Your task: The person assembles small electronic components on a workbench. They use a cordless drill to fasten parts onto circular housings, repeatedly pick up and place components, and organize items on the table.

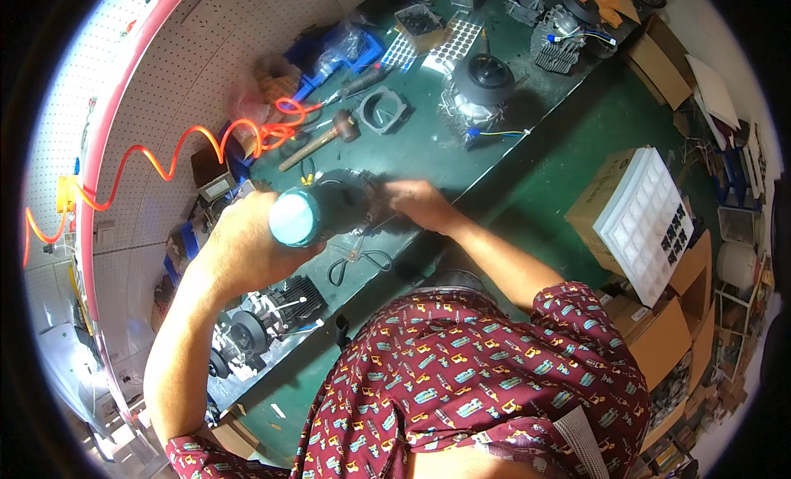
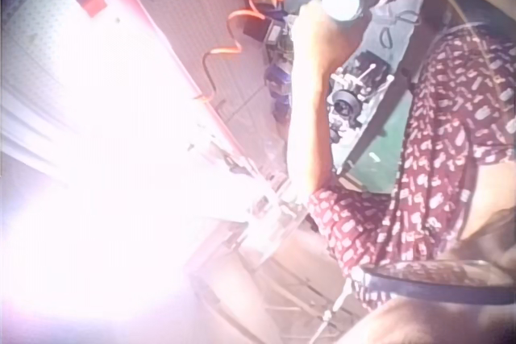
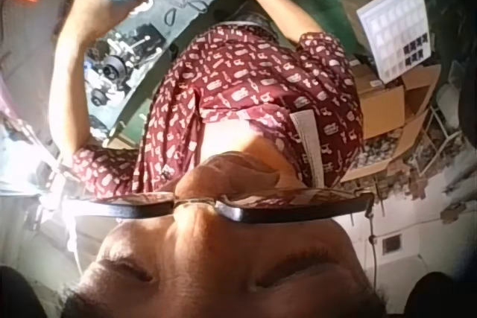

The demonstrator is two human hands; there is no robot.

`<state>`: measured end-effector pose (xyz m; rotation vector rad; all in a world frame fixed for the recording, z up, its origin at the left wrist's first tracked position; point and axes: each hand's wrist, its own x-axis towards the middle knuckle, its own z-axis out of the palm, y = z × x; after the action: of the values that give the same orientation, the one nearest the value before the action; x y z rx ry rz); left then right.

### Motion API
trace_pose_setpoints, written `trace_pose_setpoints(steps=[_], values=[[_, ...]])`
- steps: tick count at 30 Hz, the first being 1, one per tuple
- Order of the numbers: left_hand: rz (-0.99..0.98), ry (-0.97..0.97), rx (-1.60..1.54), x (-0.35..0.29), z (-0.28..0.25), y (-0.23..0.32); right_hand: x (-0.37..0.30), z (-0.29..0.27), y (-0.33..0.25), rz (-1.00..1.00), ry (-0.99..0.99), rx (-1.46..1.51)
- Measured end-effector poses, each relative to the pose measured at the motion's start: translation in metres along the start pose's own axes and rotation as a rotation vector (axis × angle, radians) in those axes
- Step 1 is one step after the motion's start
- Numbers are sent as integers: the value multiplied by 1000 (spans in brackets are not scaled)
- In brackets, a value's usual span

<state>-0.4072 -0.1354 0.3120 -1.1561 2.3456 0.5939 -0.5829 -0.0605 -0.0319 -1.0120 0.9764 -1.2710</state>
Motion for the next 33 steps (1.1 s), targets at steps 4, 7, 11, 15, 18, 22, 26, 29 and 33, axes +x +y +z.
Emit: trace_pose_setpoints(steps=[4, 7, 11, 15, 18, 22, 26, 29, 33], values=[[101, 63, -50, 9, 3, -3, -5, 7, -9, 15, 81, -304], [97, 87, -27, 8, 1, -2, -3, 13, -2, -128, 163, -404], [92, 93, -87, 6, 3, 0, -1, 9, 2, -256, 152, -536], [-28, -4, -105, 5, -1, 6, -3, 8, 2, -260, 114, -573], [48, 48, -130, 7, 5, -1, -3, 8, 9, -281, 133, -549], [-22, 21, -98, 7, 9, -3, -2, 11, 12, -261, 122, -493], [-18, 23, -111, 2, 7, -1, -3, 11, 11, -126, 183, -405], [108, 144, -140, -10, 4, -5, -10, -1, 9, 158, 304, -150], [45, 216, -723, -48, 3, -22, -36, -4, -14, 389, 208, 260]])
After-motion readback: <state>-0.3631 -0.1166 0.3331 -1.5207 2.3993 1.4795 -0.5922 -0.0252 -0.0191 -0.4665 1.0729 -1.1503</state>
